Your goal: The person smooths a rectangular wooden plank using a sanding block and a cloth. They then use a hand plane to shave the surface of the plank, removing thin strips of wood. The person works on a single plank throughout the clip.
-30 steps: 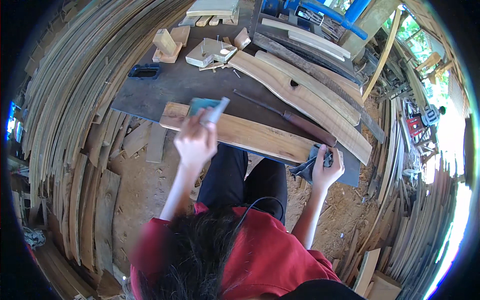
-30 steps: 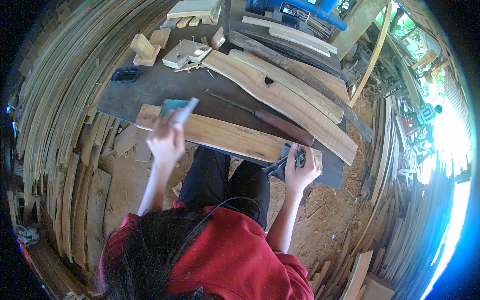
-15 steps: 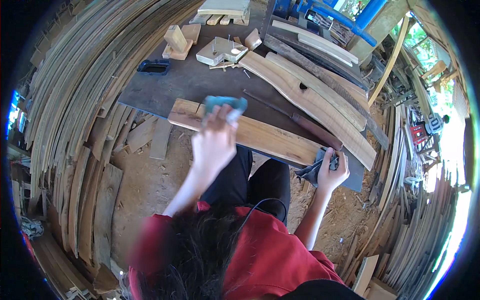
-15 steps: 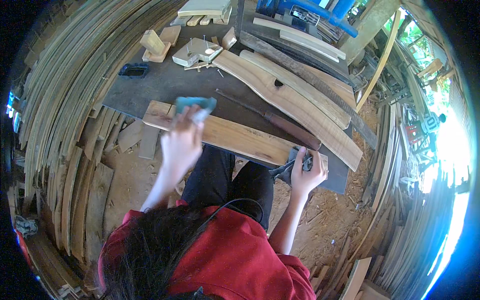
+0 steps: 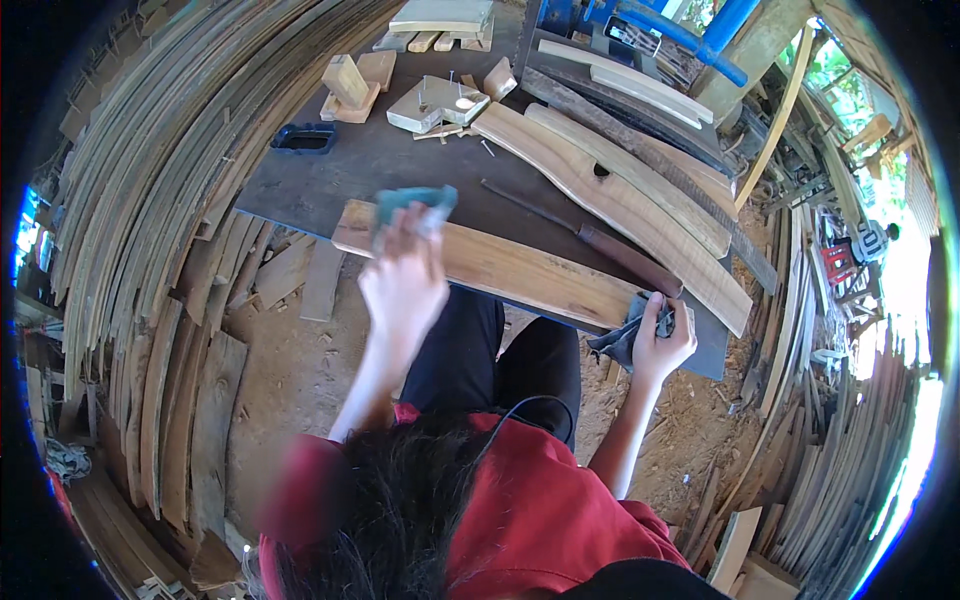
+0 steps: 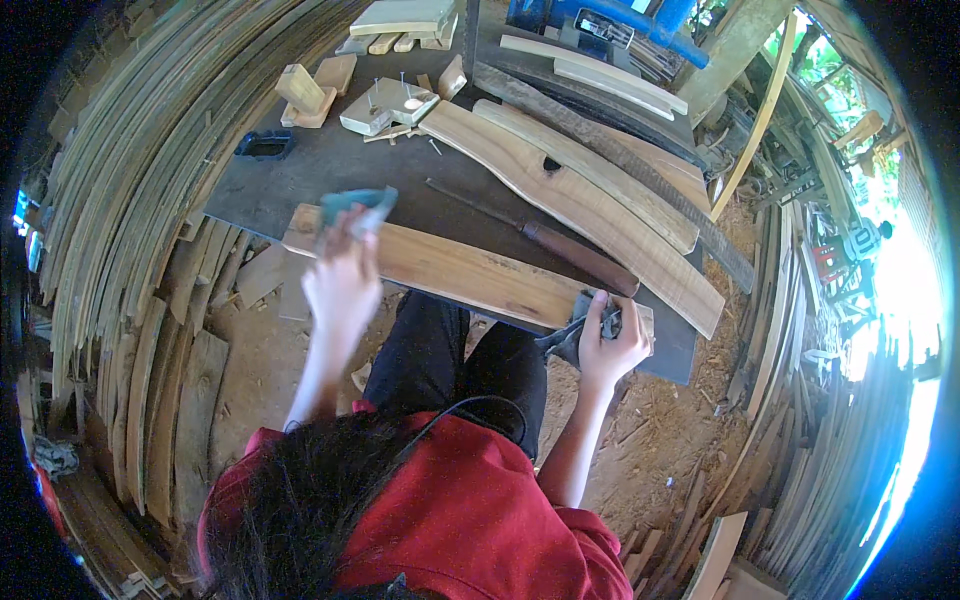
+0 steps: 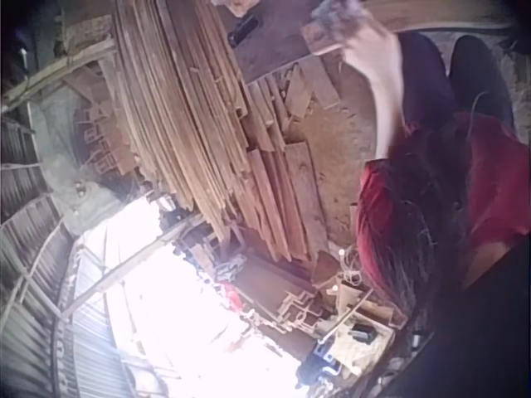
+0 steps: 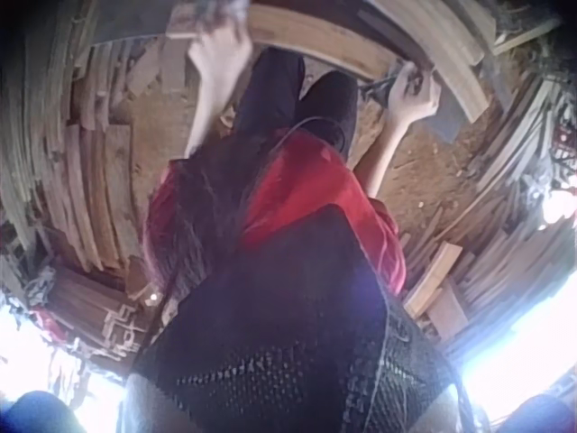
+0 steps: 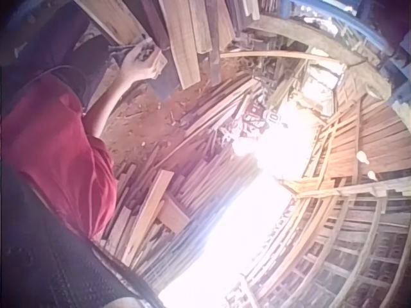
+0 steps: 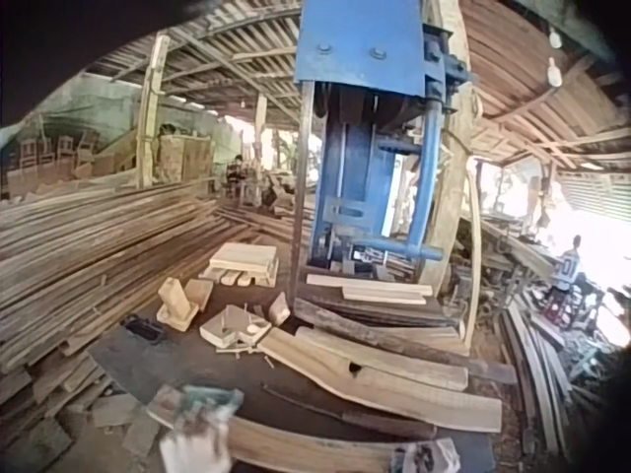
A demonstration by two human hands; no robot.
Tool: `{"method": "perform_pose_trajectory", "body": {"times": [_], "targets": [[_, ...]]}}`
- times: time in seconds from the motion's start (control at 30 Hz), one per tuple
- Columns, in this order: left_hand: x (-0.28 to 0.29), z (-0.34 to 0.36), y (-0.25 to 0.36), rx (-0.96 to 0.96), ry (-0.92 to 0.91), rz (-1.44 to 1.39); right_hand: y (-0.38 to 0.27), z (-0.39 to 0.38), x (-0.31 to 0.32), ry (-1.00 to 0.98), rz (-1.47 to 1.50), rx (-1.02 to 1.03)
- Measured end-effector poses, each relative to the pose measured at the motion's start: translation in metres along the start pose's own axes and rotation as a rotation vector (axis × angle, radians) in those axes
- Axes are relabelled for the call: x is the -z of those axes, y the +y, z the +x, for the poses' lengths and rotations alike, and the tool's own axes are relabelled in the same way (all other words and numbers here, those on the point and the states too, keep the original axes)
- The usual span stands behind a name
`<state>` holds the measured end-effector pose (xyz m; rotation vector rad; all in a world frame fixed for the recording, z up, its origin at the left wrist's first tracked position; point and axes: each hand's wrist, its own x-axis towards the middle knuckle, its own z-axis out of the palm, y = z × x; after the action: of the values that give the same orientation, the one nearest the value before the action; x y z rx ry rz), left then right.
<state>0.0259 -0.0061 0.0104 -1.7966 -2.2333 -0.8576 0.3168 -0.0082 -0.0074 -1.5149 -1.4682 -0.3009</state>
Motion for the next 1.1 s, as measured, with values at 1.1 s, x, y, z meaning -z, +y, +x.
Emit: {"method": "perform_pose_trajectory", "body": {"times": [1.1], "targets": [[-0.014,-0.031,0.029,-0.068,0.012,-0.137,0.001,0.001,0.0,-0.007,0.006,0.001]]}}
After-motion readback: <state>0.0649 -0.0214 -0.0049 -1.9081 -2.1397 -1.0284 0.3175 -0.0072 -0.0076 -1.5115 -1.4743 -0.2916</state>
